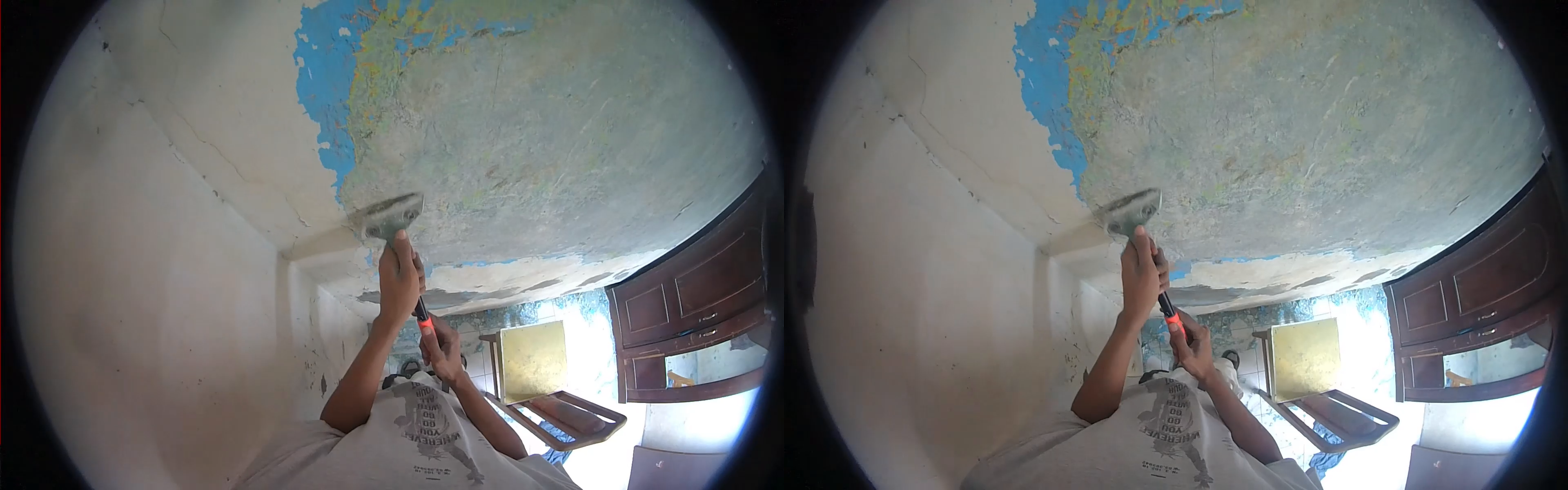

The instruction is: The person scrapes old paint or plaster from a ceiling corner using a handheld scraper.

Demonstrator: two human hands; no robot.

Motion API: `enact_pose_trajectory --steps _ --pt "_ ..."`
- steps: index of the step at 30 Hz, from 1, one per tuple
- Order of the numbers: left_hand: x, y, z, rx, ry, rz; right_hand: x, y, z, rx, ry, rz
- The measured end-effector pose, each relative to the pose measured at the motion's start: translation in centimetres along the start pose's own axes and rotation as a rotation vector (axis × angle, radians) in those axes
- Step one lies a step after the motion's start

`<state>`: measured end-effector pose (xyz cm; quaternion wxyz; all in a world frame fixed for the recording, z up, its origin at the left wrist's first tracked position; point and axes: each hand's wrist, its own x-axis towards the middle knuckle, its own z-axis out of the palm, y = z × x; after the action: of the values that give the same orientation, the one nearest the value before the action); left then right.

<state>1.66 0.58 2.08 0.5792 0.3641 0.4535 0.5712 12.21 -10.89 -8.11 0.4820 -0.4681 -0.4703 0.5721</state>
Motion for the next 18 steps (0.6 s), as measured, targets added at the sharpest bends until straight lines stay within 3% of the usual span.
enact_pose_trajectory --steps 5,8,12,15,18 --pt "-0.2 -1.2 -0.4 0.016 -0.009 -0.02 -0.7 0.7 -0.2 0.003 -0.007 0.044" --pt "0.3 0.8 0.2 -0.033 -0.055 0.011 0.6 -0.4 -0.2 -0.066 0.01 -0.091" --pt "0.8 0.2 0.0 -0.084 -0.12 0.027 1.3 -0.1 -0.7 -0.045 0.034 -0.083" --pt "-0.1 -0.9 0.8 -0.054 -0.085 0.123 0.3 0.5 -0.5 -0.023 0.053 -0.052" --pt "-0.2 0.9 1.4 -0.156 -0.197 0.2 0.4 -2.3 0.0 -0.007 0.039 -0.082"
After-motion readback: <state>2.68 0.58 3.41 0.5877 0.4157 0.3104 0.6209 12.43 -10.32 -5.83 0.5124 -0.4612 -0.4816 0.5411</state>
